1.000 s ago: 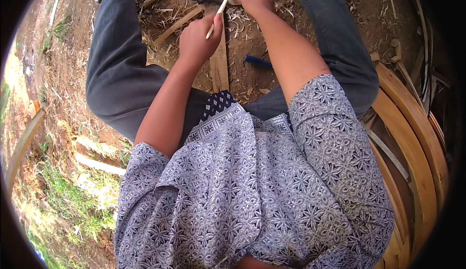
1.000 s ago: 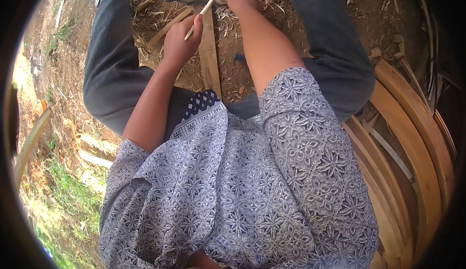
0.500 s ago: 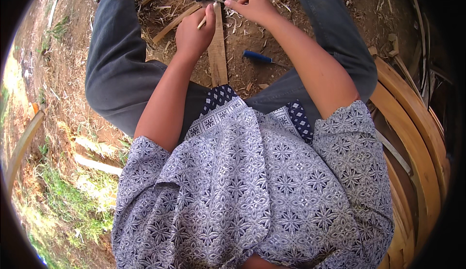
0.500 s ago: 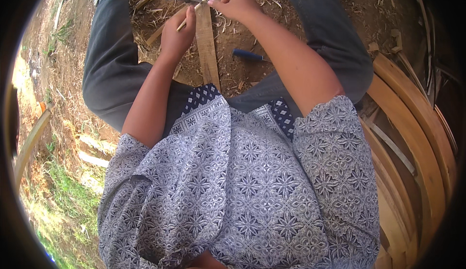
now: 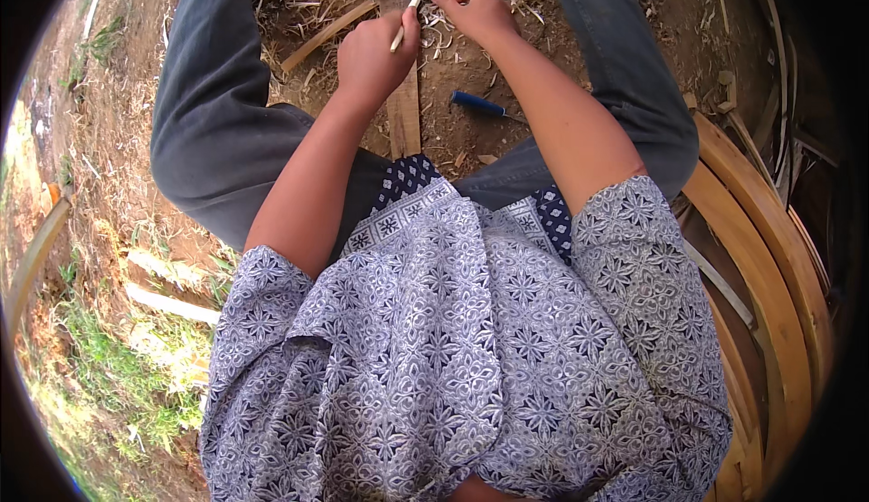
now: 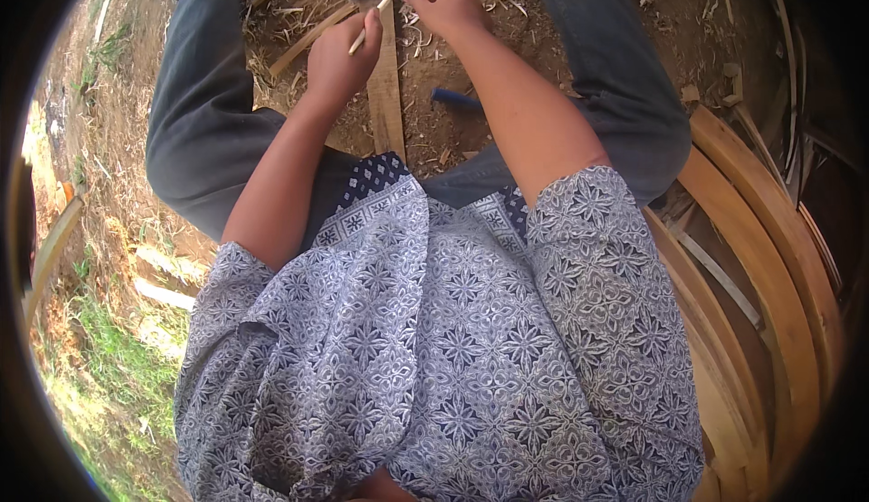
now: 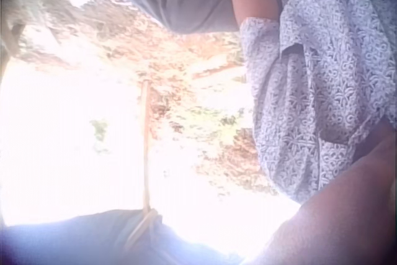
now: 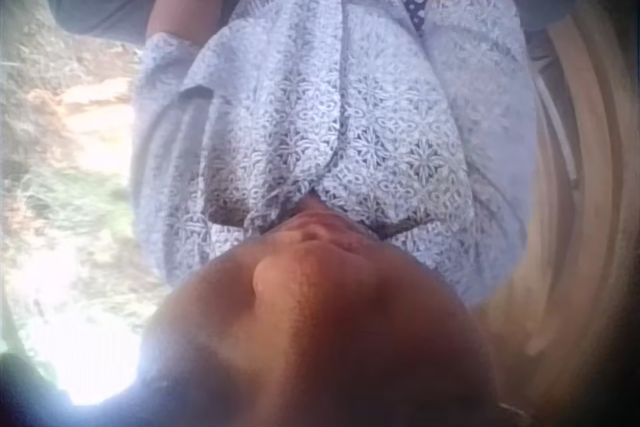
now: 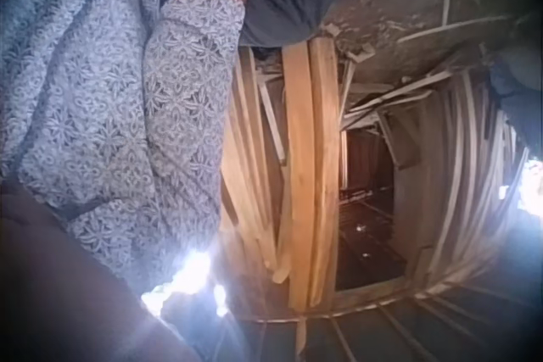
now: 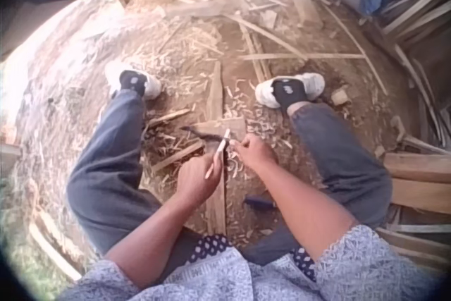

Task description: The person sits on the ground and uses a knife to shave thin strips from a small piece of wood. They hold the wood in their left hand and the knife in their right, repeatedly scraping the blade along the wood to produce shavings.

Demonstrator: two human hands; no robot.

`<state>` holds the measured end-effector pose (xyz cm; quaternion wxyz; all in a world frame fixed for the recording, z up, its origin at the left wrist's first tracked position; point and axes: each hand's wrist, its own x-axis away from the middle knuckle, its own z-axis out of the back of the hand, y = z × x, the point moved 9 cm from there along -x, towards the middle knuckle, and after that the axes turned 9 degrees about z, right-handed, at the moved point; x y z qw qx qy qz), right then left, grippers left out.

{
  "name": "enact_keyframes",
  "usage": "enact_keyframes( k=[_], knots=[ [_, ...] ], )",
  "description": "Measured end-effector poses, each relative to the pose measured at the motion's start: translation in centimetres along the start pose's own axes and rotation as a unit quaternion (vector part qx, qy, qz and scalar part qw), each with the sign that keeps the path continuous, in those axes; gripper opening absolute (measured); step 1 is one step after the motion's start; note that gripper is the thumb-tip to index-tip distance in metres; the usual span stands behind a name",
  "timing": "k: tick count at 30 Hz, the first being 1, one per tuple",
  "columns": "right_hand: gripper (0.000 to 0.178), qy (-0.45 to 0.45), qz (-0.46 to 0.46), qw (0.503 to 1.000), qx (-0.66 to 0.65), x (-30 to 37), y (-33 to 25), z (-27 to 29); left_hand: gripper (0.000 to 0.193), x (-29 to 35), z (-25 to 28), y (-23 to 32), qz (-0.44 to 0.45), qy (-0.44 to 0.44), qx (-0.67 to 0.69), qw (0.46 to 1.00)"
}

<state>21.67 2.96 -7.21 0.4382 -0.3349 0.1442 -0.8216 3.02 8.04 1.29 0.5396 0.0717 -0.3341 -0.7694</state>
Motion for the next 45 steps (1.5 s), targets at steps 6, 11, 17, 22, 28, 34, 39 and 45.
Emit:
enact_keyframes(
  k=[6,11,17,22,28,34,39,45],
  knots=[
    [0.055,-0.030,-0.069,0.997,0.010,-3.0,4.3,-2.3,0.040,0.0,-0.1,0.4,0.001,-0.028,0.002,1.000],
    [0.056,-0.025,-0.062,0.998,-0.004,-3.2,5.8,-2.7,0.046,0.0,0.6,0.2,0.024,-0.008,-0.005,1.000],
    [0.063,-0.058,0.037,0.996,-0.055,0.2,0.4,0.4,0.048,-0.5,1.1,0.0,0.026,0.009,-0.027,0.999],
    [0.061,-0.064,0.050,0.997,-0.018,1.6,-0.8,0.6,0.046,-0.2,1.0,0.5,-0.017,0.044,-0.026,0.999],
    [0.061,-0.006,0.009,1.000,-0.008,1.1,0.1,0.4,0.044,-0.1,0.3,0.9,-0.027,0.023,-0.045,0.998],
    [0.054,-0.011,-0.023,0.999,-0.029,0.0,1.1,-0.6,0.046,0.0,0.2,1.0,-0.027,0.000,-0.043,0.999],
    [0.051,0.011,-0.062,0.998,-0.002,-1.4,2.8,-1.2,0.047,0.0,0.0,1.1,-0.034,0.002,-0.060,0.998],
    [0.054,0.054,-0.104,0.991,-0.064,-0.6,6.5,-1.2,0.046,-0.3,0.6,0.9,-0.019,0.024,-0.029,0.999]
  ],
)
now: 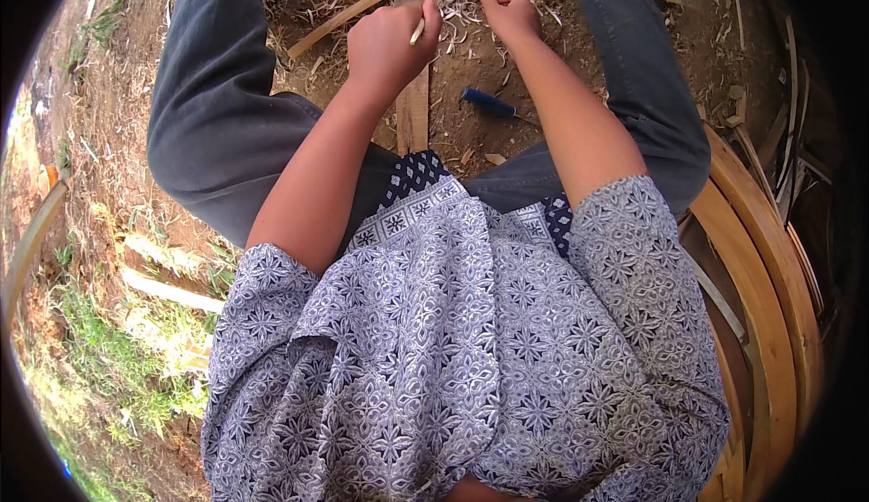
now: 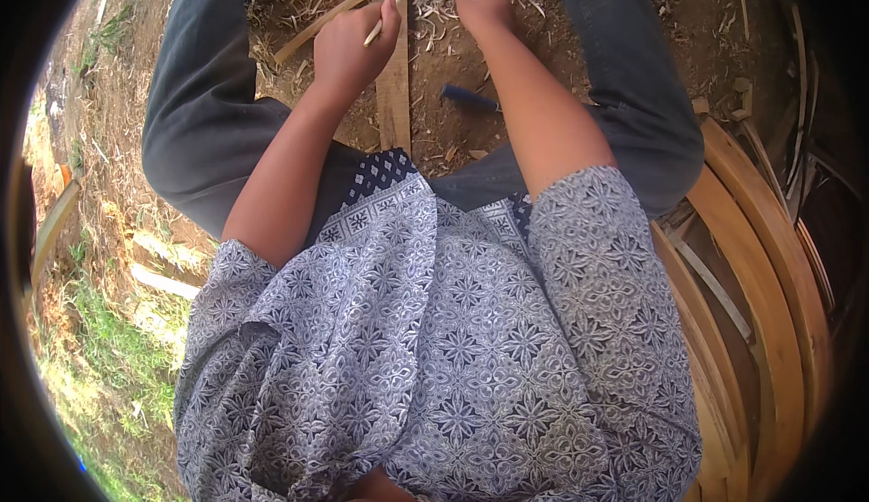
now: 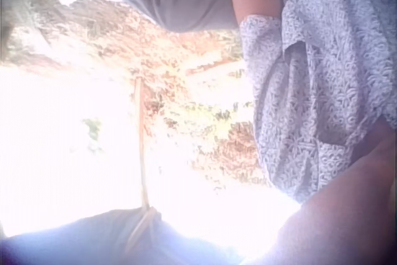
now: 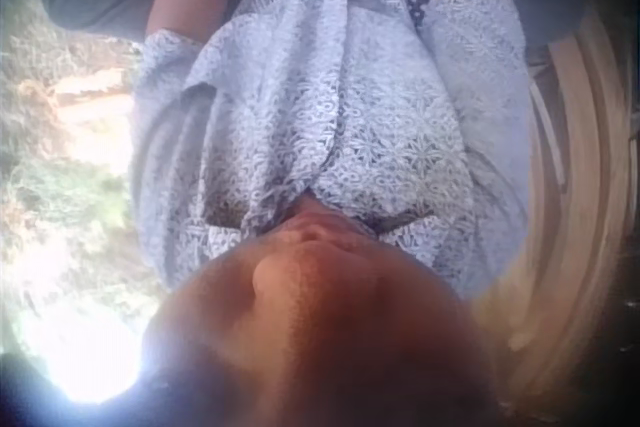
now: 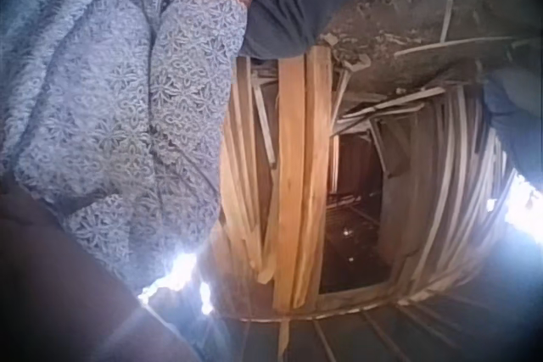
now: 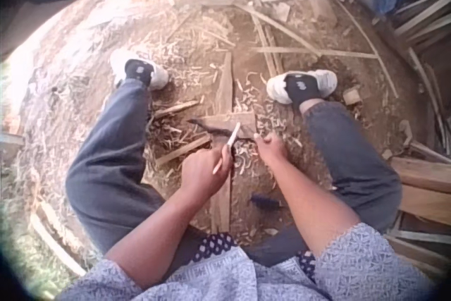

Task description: The person sits on the ground and uses a knife to shave thin strips from a small piece of wood. They hold the wood in their left hand and the knife in their right, repeatedly scraping the blade along the wood to produce shavings.

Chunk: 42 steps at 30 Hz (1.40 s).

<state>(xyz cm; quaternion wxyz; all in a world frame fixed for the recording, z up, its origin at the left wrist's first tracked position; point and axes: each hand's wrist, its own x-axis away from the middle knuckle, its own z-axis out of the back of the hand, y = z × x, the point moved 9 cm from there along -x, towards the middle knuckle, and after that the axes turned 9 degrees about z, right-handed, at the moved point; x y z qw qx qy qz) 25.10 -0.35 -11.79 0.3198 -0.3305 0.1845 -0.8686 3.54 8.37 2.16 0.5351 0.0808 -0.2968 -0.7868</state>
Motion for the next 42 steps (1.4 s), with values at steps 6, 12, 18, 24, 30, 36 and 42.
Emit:
enact_keyframes(
  k=[6,12,18,24,30,36,42],
  knots=[
    [0.061,-0.096,0.125,0.986,-0.051,4.5,-5.8,1.3,0.043,0.1,0.2,0.0,-0.033,0.027,-0.001,0.999],
    [0.057,-0.074,0.122,0.990,-0.023,4.9,-6.1,1.0,0.040,0.2,0.1,0.2,-0.020,0.006,0.012,1.000],
    [0.057,-0.061,0.091,0.994,0.000,3.0,-4.4,0.1,0.049,1.0,-1.0,1.1,-0.080,0.008,-0.037,0.996],
    [0.054,-0.048,0.089,0.995,0.020,2.1,-4.4,0.1,0.050,0.6,-1.0,0.9,-0.077,0.012,-0.045,0.996],
    [0.051,-0.015,0.011,0.999,0.038,-0.7,-2.0,-0.5,0.043,0.7,-1.3,1.3,-0.060,-0.042,-0.064,0.995],
    [0.054,-0.023,0.057,0.998,0.011,-0.8,-0.8,1.4,0.043,0.7,-1.1,1.2,-0.068,-0.034,-0.053,0.996],
    [0.060,-0.113,0.157,0.980,0.050,3.1,-5.6,3.1,0.043,1.1,-1.4,1.7,-0.092,-0.023,-0.079,0.992]
  ],
)
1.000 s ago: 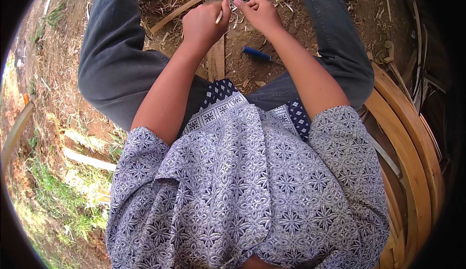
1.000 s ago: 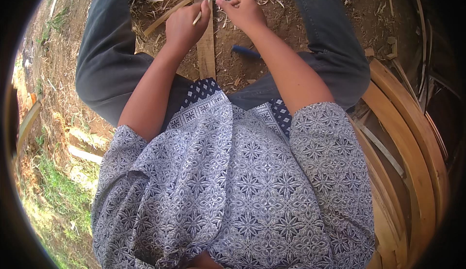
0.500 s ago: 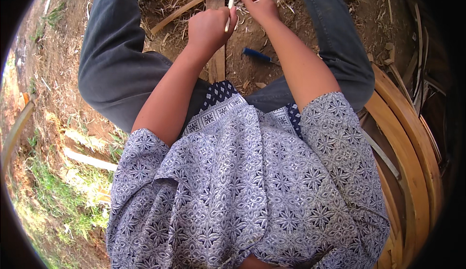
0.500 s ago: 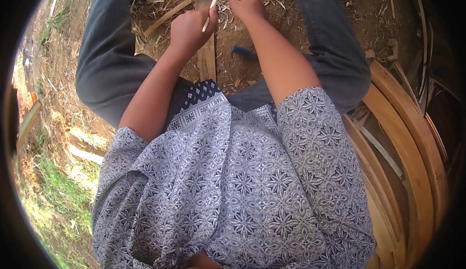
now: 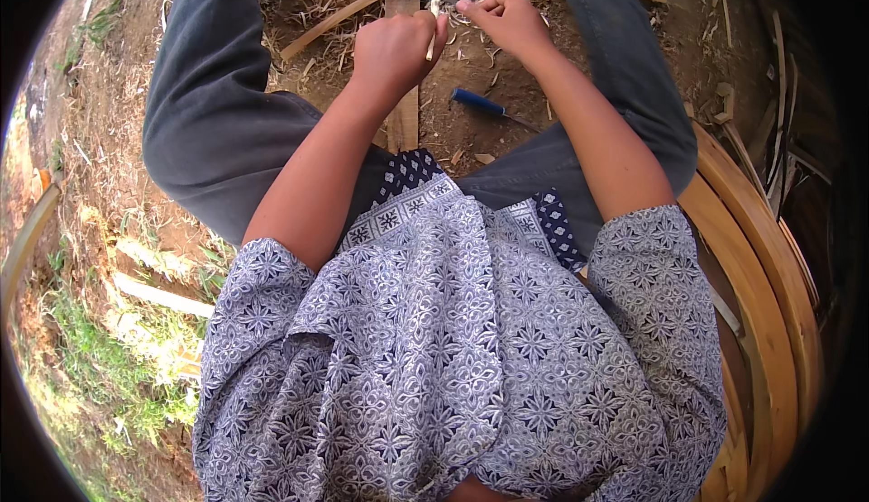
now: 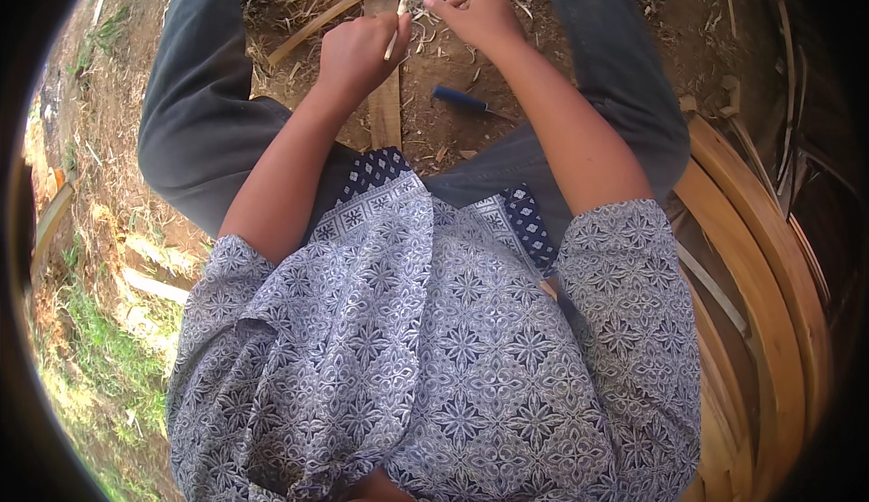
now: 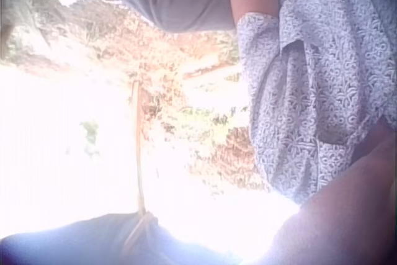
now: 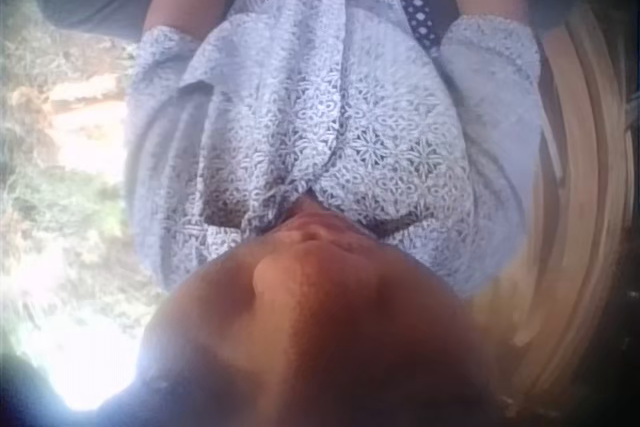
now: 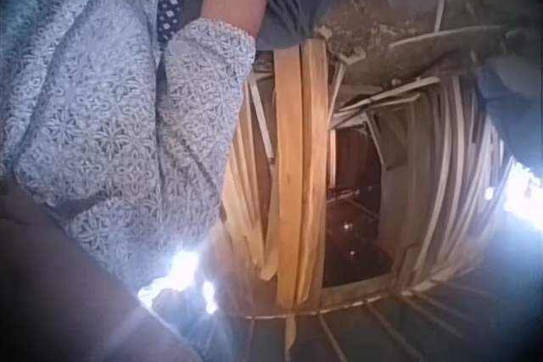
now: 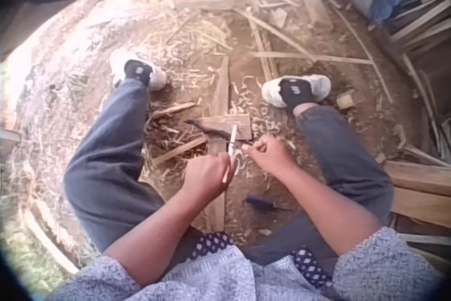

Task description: The person sits on the ground and uses a knife to shave thin strips from a small piece of wood. They hold the wood in their left hand and the knife in their right, repeatedly scraping the blade along the wood to produce shavings.

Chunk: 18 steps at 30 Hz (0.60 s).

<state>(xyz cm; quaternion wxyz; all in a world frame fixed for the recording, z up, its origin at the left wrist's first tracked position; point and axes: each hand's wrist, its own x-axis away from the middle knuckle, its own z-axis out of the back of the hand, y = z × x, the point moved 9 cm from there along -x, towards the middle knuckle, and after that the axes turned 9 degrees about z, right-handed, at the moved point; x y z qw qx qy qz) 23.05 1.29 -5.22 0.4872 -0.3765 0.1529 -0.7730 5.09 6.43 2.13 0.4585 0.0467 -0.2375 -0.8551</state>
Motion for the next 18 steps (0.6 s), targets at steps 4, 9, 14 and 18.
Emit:
enact_keyframes(
  k=[4,9,14,18],
  knots=[
    [0.057,0.021,0.001,0.999,0.037,-0.3,-0.2,-0.3,0.042,-0.1,0.3,0.0,-0.003,0.007,0.011,1.000],
    [0.056,0.030,-0.028,0.999,0.006,-0.2,0.9,-1.6,0.043,-0.1,0.1,-0.3,0.000,-0.010,0.008,1.000],
    [0.050,0.092,-0.068,0.993,0.002,-1.1,1.8,-2.6,0.046,0.0,-0.2,0.1,0.022,-0.030,-0.002,0.999],
    [0.048,0.114,-0.125,0.986,0.008,-3.0,3.8,-2.7,0.048,-0.2,-0.2,-0.2,0.031,-0.031,0.015,0.999]
  ],
)
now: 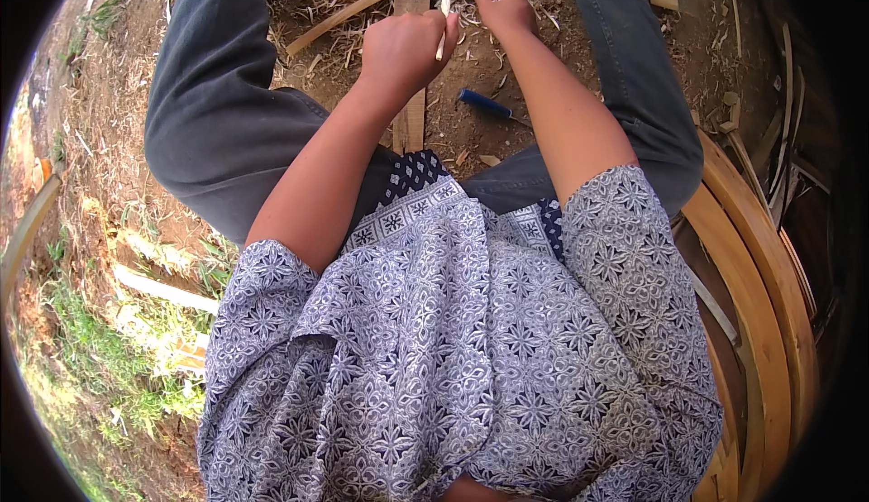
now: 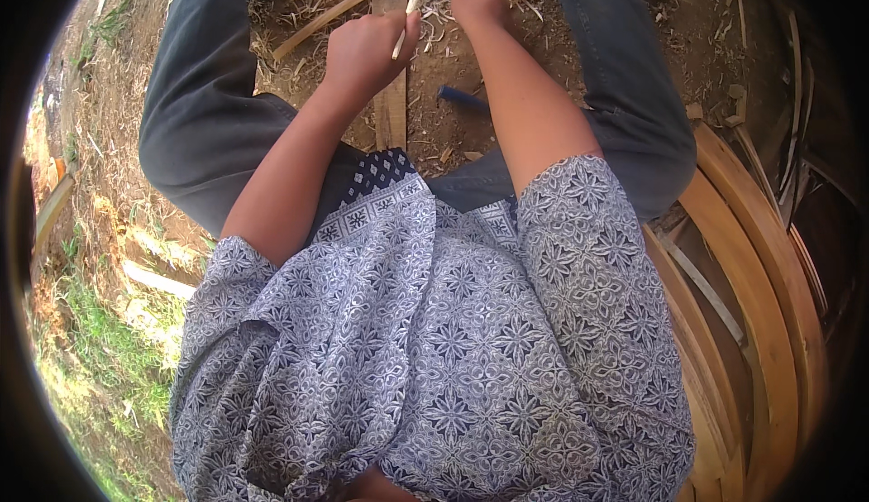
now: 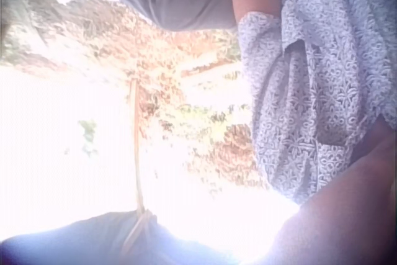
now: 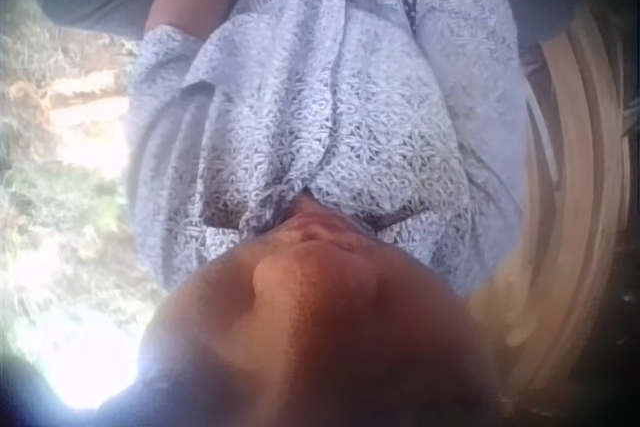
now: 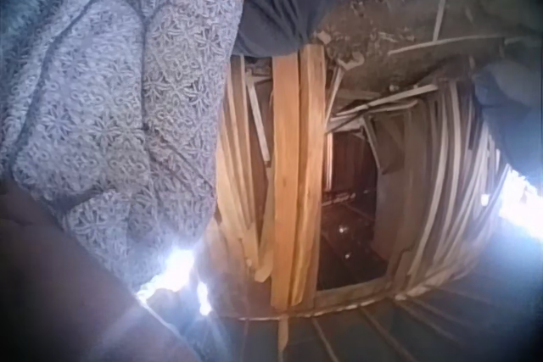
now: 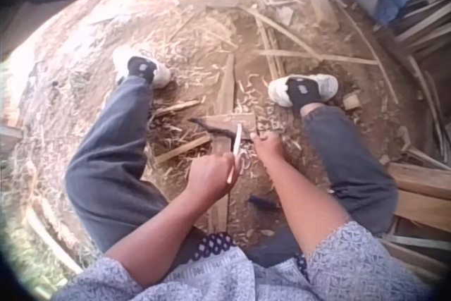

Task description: The person sits on the ground and uses a knife to shave thin strips from a small piece of wood. They hold the wood in their left hand and the knife in their right, repeatedly scraping the blade along the wood to produce shavings.

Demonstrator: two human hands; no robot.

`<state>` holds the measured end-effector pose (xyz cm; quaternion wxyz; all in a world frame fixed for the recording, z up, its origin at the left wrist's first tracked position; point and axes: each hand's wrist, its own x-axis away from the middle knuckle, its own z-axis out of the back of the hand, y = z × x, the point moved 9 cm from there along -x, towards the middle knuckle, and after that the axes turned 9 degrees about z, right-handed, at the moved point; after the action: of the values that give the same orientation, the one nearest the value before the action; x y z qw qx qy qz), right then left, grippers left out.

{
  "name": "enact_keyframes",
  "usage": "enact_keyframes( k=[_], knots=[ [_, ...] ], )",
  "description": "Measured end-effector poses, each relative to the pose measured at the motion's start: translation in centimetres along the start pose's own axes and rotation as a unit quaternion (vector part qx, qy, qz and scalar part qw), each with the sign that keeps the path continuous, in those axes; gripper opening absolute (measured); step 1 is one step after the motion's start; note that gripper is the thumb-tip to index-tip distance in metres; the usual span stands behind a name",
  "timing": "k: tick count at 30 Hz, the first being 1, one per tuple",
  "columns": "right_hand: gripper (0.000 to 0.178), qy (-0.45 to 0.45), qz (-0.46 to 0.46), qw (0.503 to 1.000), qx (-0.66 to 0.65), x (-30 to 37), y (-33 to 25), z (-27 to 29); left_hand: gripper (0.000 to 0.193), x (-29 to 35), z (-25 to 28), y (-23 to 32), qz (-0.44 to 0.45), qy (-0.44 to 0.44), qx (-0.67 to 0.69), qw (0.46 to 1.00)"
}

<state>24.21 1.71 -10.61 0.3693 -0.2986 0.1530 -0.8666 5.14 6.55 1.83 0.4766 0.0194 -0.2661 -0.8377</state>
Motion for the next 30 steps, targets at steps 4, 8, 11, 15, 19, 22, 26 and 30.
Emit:
enact_keyframes(
  k=[4,8,11,15,19,22,26,30],
  knots=[
    [0.049,0.005,-0.024,0.998,-0.051,-0.8,1.8,0.1,0.052,-0.7,1.0,-0.8,0.029,0.024,0.005,0.999],
    [0.055,-0.062,0.062,0.992,-0.093,1.6,-0.4,0.1,0.056,-0.6,2.0,-1.8,0.041,0.087,0.010,0.995],
    [0.059,-0.099,0.098,0.986,-0.091,4.4,-3.3,1.3,0.059,-0.4,2.1,-2.0,0.040,0.098,0.002,0.994],
    [0.056,-0.070,0.110,0.990,-0.059,3.4,-3.2,1.4,0.060,-0.6,1.7,-1.4,0.032,0.074,-0.017,0.997],
    [0.058,-0.056,0.116,0.992,-0.014,1.5,-2.7,1.0,0.060,-0.6,1.1,-1.4,0.024,0.060,-0.028,0.998],
    [0.058,-0.038,0.111,0.993,0.007,0.9,-2.7,0.8,0.061,-0.6,1.6,-1.6,0.023,0.084,-0.008,0.996],
    [0.056,-0.034,0.060,0.997,0.032,0.9,-3.8,1.1,0.058,-0.4,1.5,-1.8,0.018,0.087,-0.010,0.996],
    [0.046,-0.054,-0.012,0.997,0.056,-1.3,0.9,0.2,0.044,-0.5,1.7,-1.1,0.029,0.064,-0.010,0.997]
  ],
)
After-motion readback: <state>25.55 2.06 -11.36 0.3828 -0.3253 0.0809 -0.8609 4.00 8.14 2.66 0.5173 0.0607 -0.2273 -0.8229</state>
